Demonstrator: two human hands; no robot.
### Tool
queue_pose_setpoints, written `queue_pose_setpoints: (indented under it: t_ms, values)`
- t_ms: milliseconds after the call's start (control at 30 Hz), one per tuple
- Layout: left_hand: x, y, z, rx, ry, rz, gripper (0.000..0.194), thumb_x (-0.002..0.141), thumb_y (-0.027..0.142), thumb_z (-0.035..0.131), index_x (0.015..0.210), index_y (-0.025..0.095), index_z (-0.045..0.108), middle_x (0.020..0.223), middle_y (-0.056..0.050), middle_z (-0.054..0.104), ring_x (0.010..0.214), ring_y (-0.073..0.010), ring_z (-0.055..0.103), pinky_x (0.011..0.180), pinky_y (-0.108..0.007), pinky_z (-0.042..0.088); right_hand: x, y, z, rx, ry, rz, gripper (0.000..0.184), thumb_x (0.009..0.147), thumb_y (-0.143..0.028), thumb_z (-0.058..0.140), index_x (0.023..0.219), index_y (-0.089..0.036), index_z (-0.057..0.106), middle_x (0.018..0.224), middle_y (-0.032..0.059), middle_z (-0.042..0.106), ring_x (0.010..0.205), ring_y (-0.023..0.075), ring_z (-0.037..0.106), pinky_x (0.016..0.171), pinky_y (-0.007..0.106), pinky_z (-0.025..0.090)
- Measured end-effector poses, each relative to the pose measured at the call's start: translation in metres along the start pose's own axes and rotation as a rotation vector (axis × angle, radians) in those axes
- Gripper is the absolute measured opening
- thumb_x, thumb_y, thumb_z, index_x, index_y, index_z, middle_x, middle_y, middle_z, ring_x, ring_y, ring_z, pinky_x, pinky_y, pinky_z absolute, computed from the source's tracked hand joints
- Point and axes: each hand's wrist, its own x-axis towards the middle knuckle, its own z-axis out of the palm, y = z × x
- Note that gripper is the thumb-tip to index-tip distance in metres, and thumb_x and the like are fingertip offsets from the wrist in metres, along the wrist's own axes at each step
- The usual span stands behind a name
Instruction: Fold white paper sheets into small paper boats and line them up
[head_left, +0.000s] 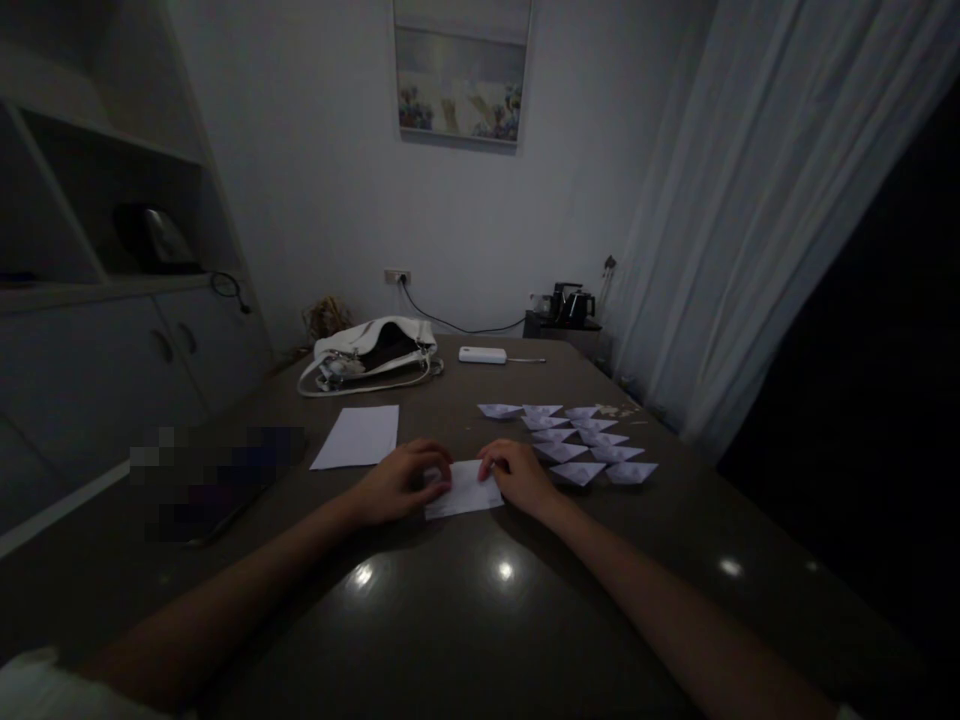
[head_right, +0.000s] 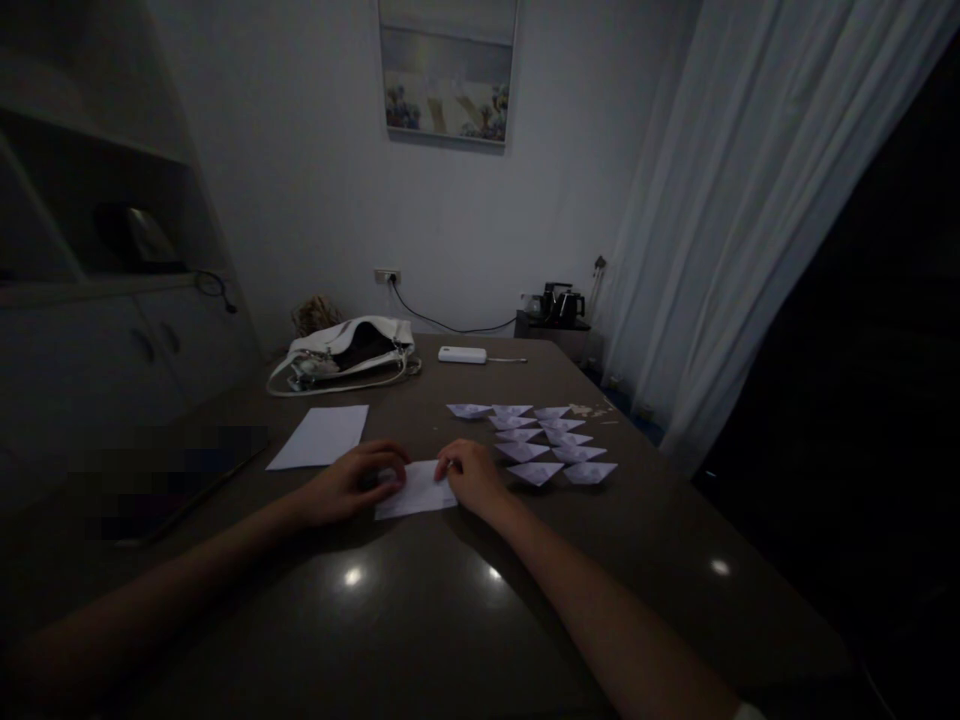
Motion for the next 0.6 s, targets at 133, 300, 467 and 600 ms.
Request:
queue_pose_setpoints:
  t_ms: [133, 300, 467, 600]
  values:
    - [-0.002, 0.005, 0.002, 0.113, -0.053, 0.047, 0.037, 0.071, 0.041, 0.07, 0.099, 0.02, 0.061, 0.121, -0.01, 0.054, 0.111, -0.0287, 0.05, 0.091, -0.041, 0.042, 0.0, -0.005, -0.001, -0.036, -0.018, -0.029, 0.032, 0.065, 0.008, 0.043, 0.058, -0.016, 0.064, 0.083, 0.0039, 0.065, 0.08, 0.0153, 0.059, 0.079, 0.028, 0.043]
    - [-0.002, 0.005, 0.001, 0.087, -0.053, 0.077, 0.027, 0.076, 0.033, 0.066, 0.099, 0.021, 0.061, 0.121, -0.009, 0.053, 0.11, -0.0265, 0.051, 0.09, -0.039, 0.042, -0.002, -0.011, -0.002, -0.047, -0.005, -0.026, 0.028, 0.069, 0.005, 0.046, 0.075, -0.016, 0.063, 0.08, 0.0027, 0.064, 0.076, 0.0149, 0.058, 0.072, 0.025, 0.042]
    - [-0.001, 0.004, 0.0, 0.109, -0.067, 0.105, 0.023, 0.077, 0.029, 0.065, 0.097, 0.02, 0.063, 0.118, -0.008, 0.056, 0.108, -0.0254, 0.052, 0.091, -0.038, 0.042, -0.003, -0.011, 0.0, -0.083, -0.066, -0.086, 0.017, 0.074, -0.007, 0.057, 0.087, -0.016, 0.062, 0.086, 0.0038, 0.064, 0.079, 0.0156, 0.058, 0.072, 0.025, 0.042]
    - [-0.001, 0.003, 0.001, 0.075, -0.092, 0.101, 0.019, 0.078, 0.028, 0.064, 0.095, 0.02, 0.064, 0.118, -0.008, 0.055, 0.108, -0.0243, 0.051, 0.092, -0.036, 0.042, -0.003, -0.009, 0.0, -0.103, -0.087, -0.109, 0.014, 0.076, -0.009, 0.058, 0.087, -0.015, 0.064, 0.086, 0.0045, 0.064, 0.078, 0.0154, 0.058, 0.072, 0.025, 0.042]
